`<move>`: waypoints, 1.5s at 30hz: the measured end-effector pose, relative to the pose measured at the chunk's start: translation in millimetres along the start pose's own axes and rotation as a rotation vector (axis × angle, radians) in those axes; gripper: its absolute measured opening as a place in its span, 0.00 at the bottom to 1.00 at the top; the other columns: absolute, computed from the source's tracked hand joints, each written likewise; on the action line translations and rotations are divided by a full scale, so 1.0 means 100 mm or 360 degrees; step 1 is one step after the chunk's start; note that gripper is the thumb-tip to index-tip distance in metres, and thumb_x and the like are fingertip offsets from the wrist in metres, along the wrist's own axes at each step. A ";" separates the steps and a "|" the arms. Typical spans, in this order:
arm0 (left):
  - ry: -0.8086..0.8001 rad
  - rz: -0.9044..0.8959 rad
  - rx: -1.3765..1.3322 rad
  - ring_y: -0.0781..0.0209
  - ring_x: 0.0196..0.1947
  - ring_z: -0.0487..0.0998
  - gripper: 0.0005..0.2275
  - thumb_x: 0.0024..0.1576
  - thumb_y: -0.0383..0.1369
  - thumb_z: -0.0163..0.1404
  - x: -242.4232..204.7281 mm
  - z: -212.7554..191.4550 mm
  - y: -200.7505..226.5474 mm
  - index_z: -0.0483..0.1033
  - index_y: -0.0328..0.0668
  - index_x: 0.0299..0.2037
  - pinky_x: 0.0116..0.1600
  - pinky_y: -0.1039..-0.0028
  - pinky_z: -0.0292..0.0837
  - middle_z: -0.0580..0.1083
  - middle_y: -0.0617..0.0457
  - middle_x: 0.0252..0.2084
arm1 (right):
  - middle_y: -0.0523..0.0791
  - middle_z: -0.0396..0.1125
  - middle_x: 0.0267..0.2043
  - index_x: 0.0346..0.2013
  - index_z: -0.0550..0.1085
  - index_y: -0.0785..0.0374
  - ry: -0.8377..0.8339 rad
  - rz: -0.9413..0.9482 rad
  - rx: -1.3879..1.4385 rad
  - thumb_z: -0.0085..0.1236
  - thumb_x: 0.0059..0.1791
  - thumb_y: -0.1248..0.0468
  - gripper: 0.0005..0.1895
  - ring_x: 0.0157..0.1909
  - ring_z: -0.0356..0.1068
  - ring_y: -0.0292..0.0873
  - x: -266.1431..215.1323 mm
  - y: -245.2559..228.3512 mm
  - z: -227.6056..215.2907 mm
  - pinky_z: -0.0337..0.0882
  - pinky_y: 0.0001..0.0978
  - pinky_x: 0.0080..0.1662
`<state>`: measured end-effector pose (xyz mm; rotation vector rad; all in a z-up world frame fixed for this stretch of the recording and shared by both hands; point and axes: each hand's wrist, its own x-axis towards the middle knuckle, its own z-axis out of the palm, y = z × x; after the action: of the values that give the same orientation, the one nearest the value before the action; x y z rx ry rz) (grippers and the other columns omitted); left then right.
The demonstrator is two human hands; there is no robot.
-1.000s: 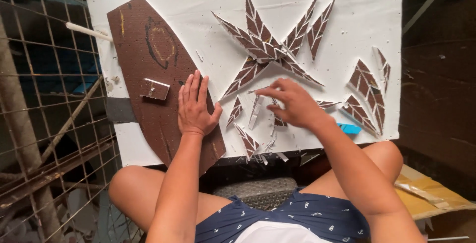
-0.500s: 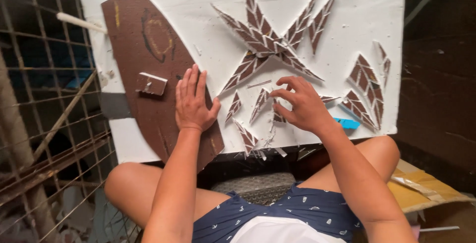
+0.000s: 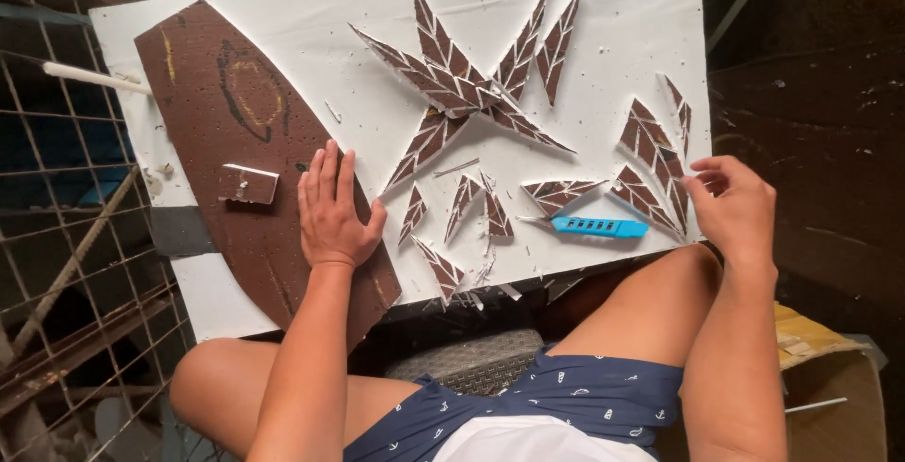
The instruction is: Cutting foam pieces with a utility knife and arranging them into a star-shaped pattern on a board.
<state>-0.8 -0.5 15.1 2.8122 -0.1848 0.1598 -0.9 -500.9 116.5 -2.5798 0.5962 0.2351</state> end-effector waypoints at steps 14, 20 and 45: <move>-0.0025 -0.0024 -0.0029 0.48 0.77 0.54 0.34 0.54 0.44 0.48 -0.01 0.00 0.00 0.59 0.44 0.73 0.75 0.48 0.52 0.54 0.48 0.77 | 0.42 0.69 0.34 0.50 0.80 0.55 -0.0231 -0.0110 -0.0060 0.65 0.50 0.52 0.17 0.36 0.66 0.41 0.00 -0.40 0.24 0.66 0.37 0.43; -0.0117 -0.0144 0.0151 0.54 0.76 0.51 0.35 0.51 0.50 0.43 -0.01 0.13 -0.04 0.58 0.54 0.72 0.75 0.58 0.46 0.52 0.53 0.77 | 0.46 0.73 0.36 0.50 0.79 0.53 -0.0023 -0.0437 0.0415 0.66 0.54 0.58 0.11 0.39 0.74 0.45 0.61 -0.82 0.86 0.73 0.39 0.46; 0.0037 0.0242 -0.0045 0.46 0.78 0.44 0.27 0.62 0.48 0.47 0.74 0.27 0.75 0.55 0.71 0.73 0.76 0.47 0.46 0.44 0.56 0.79 | 0.49 0.60 0.42 0.61 0.74 0.53 -0.0088 -0.0612 0.0579 0.59 0.55 0.65 0.18 0.38 0.70 0.43 0.93 -1.09 1.24 0.72 0.34 0.41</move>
<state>63.7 -87.9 21.9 2.7659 -0.3927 0.2229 123.8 -387.9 28.7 -2.2661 0.0996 0.0603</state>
